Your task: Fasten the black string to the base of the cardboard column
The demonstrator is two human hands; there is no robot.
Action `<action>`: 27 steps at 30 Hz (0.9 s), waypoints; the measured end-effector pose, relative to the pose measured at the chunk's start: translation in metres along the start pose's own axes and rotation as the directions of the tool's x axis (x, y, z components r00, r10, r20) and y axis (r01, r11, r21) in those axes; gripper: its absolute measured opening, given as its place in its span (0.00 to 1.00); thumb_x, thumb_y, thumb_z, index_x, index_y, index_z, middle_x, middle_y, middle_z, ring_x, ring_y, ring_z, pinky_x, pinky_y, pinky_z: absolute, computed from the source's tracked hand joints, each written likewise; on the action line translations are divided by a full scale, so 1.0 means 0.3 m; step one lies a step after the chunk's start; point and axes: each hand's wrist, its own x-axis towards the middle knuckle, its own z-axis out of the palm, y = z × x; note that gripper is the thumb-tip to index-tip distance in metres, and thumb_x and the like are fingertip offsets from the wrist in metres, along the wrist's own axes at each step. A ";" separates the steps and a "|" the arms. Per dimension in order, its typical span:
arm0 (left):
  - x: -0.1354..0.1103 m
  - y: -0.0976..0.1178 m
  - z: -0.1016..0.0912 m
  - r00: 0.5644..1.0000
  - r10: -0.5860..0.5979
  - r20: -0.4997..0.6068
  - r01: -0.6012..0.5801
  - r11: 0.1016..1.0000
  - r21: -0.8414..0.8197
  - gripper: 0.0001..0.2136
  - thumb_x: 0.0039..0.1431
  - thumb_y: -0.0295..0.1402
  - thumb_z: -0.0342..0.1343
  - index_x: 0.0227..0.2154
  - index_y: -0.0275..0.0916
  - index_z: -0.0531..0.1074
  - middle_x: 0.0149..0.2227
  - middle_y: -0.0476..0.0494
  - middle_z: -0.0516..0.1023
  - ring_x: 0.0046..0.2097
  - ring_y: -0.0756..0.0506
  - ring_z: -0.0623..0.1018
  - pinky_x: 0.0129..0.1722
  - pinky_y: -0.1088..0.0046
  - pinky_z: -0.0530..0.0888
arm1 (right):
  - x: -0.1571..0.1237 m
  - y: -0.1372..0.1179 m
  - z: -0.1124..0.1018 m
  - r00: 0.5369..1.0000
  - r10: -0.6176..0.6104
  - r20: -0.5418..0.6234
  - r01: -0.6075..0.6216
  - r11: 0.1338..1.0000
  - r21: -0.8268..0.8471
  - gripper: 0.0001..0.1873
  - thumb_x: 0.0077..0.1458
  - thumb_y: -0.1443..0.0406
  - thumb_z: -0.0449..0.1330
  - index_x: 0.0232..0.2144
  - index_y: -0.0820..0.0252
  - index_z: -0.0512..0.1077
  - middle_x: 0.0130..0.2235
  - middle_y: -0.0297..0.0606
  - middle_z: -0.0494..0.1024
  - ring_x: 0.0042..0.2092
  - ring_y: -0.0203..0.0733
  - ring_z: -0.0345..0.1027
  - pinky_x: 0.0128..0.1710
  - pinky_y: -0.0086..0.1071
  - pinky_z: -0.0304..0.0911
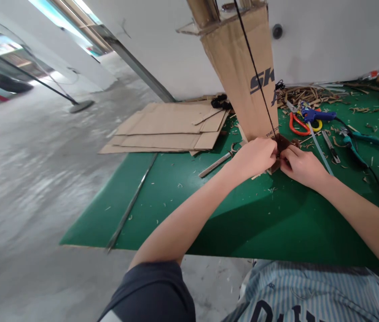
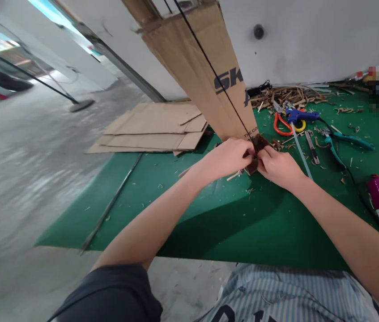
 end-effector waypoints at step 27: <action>0.010 -0.002 0.006 1.000 -0.017 0.024 0.019 0.997 -0.078 0.07 0.58 0.24 0.52 0.30 0.36 0.75 0.32 0.42 0.80 0.35 0.45 0.78 0.35 0.70 0.69 | -0.004 0.003 -0.008 1.000 -0.007 0.002 0.007 0.999 0.041 0.15 0.64 0.62 0.50 0.39 0.64 0.74 0.40 0.44 0.78 0.32 0.39 0.67 0.25 0.34 0.48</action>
